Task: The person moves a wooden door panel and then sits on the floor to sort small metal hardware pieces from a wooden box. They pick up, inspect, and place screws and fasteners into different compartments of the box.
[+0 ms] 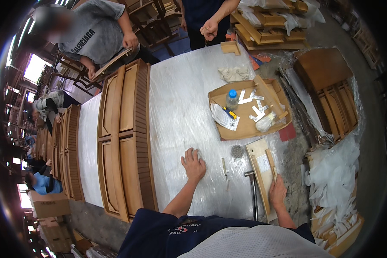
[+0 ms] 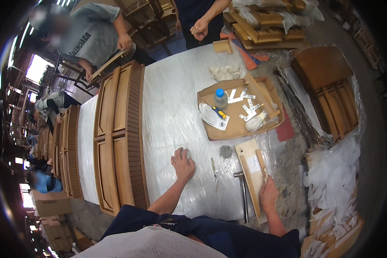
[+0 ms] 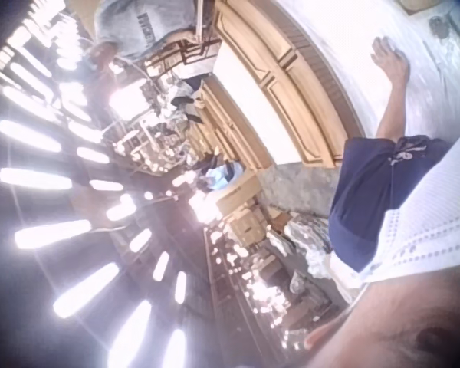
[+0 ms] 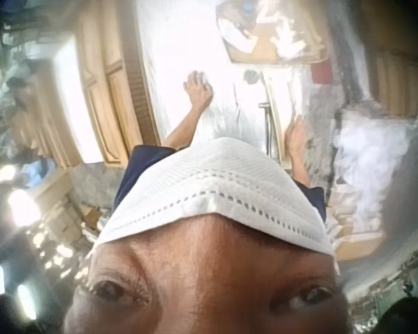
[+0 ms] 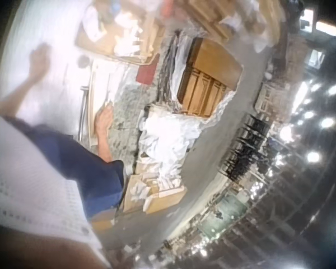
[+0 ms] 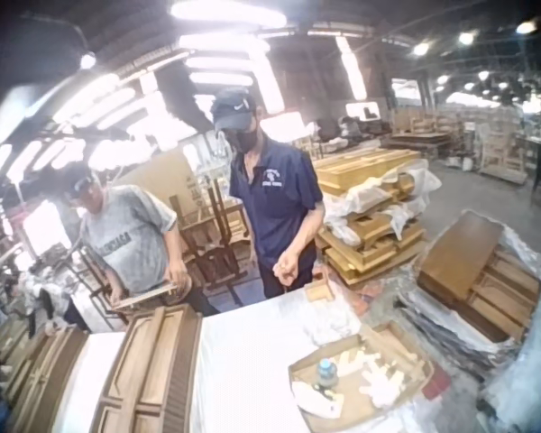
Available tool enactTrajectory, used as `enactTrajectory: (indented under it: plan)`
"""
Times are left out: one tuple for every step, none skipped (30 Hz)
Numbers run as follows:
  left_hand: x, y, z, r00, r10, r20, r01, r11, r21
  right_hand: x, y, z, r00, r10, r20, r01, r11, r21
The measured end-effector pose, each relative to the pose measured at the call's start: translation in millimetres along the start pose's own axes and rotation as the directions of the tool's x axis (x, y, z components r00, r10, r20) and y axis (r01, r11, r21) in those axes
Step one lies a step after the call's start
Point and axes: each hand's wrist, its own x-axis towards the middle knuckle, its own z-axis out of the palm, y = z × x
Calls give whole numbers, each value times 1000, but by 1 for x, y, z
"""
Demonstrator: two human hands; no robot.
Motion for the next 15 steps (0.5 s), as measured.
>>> enactTrajectory:
  plan:
    - [0, 0, 0, 1000, 0, -5, -1, 1000, -6, 0, 0, 0, 1000, 4, 19, -3, 1000, -20]
    - [-1, 0, 0, 1000, -3, -7, 3, 1000, -9, 0, 0, -1, 1000, 1, 27, 0, 999, -32]
    - [-2, 0, 0, 1000, -3, -14, 3, 1000, -13, 0, -1, -2, 1000, 1, 24, 0, 999, -40]
    - [-2, 0, 0, 1000, 7, -29, -7, 1000, -13, 0, -2, -4, 999, 9, 34, -8, 999, -32]
    - [-2, 1, 0, 999, 5, -33, -6, 1000, -22, 1, -4, -6, 999, 21, 42, -20, 1000, -23]
    - [-2, 1, -1, 999, 7, -36, -7, 1000, -22, 1, -7, -9, 997, 47, 68, -46, 999, -16]
    - [-3, 2, -1, 999, 1, -39, -1, 1000, -12, 1, -10, -12, 998, 30, 46, -30, 999, -11]
    - [-3, 2, -2, 999, 6, -54, -7, 1000, -12, 1, -13, -16, 999, 25, 41, -24, 1000, -9]
    - [-4, 2, -2, 996, 25, -80, -27, 999, -19, 1, -17, -20, 997, 38, 61, -37, 999, -15]
    - [-4, 2, -2, 994, 37, -100, -39, 999, -15, 0, -19, -23, 997, 30, 67, -30, 1000, -2]
    - [-5, 2, -3, 997, 21, -73, -22, 1000, -7, -1, -21, -26, 994, 43, 99, -44, 999, 2]
    - [-5, 1, -2, 992, 44, -121, -45, 999, -5, -2, -22, -28, 990, 58, 131, -59, 998, 3]
    - [-6, 0, -2, 992, 41, -123, -41, 999, 1, -3, -22, -29, 995, 25, 93, -26, 1000, 14]
    - [-7, 0, -1, 997, 17, -72, -16, 1000, 16, -4, -22, -29, 998, -5, 63, 4, 1000, 20]
    - [-8, -1, 0, 994, 27, -104, -27, 1000, 3, -5, -21, -27, 999, -36, 32, 35, 999, 22]
